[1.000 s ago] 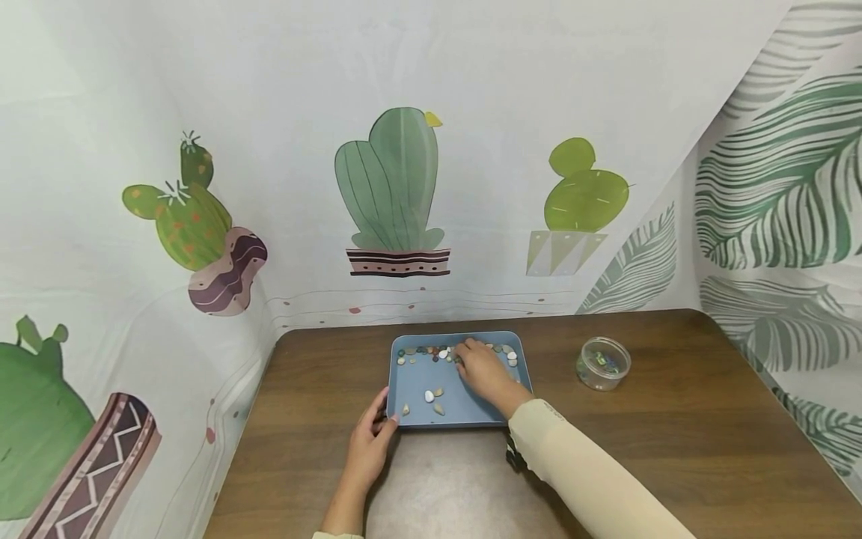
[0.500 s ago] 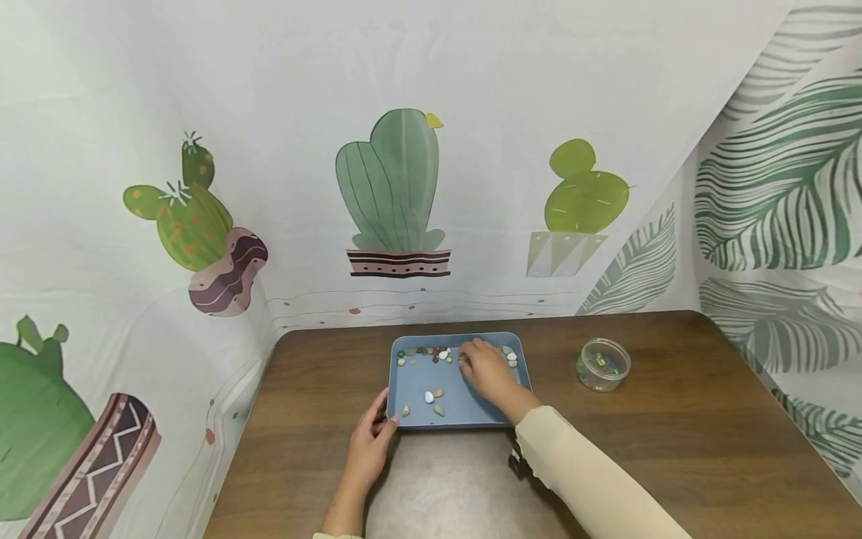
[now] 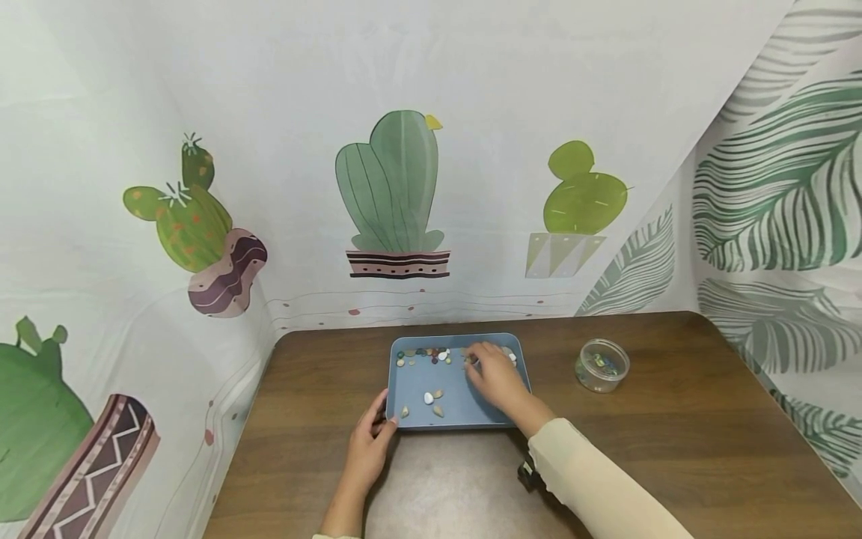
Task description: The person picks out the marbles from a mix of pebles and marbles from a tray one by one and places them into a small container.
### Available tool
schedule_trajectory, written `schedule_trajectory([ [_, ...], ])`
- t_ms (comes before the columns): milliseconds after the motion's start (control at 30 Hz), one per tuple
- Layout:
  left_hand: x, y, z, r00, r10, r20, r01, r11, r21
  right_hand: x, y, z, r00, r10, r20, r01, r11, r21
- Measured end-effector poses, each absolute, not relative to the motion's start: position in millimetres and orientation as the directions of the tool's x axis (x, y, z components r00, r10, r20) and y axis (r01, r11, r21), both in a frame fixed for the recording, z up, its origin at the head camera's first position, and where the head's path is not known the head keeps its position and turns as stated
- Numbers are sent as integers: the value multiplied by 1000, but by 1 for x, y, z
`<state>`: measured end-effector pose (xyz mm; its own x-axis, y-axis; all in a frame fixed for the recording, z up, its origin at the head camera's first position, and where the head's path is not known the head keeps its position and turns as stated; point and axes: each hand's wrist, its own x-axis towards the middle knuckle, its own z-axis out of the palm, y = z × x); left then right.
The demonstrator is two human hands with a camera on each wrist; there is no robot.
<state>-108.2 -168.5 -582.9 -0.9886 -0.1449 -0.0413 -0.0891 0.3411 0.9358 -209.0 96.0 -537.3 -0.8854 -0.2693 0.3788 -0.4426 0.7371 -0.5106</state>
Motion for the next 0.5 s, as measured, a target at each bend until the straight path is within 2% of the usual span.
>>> schedule_trajectory([
  [500,-109,-170,-583,-989,-142,-47,-95,353,931,-197,114,-529,-866,-211,452,-452,716,-531],
])
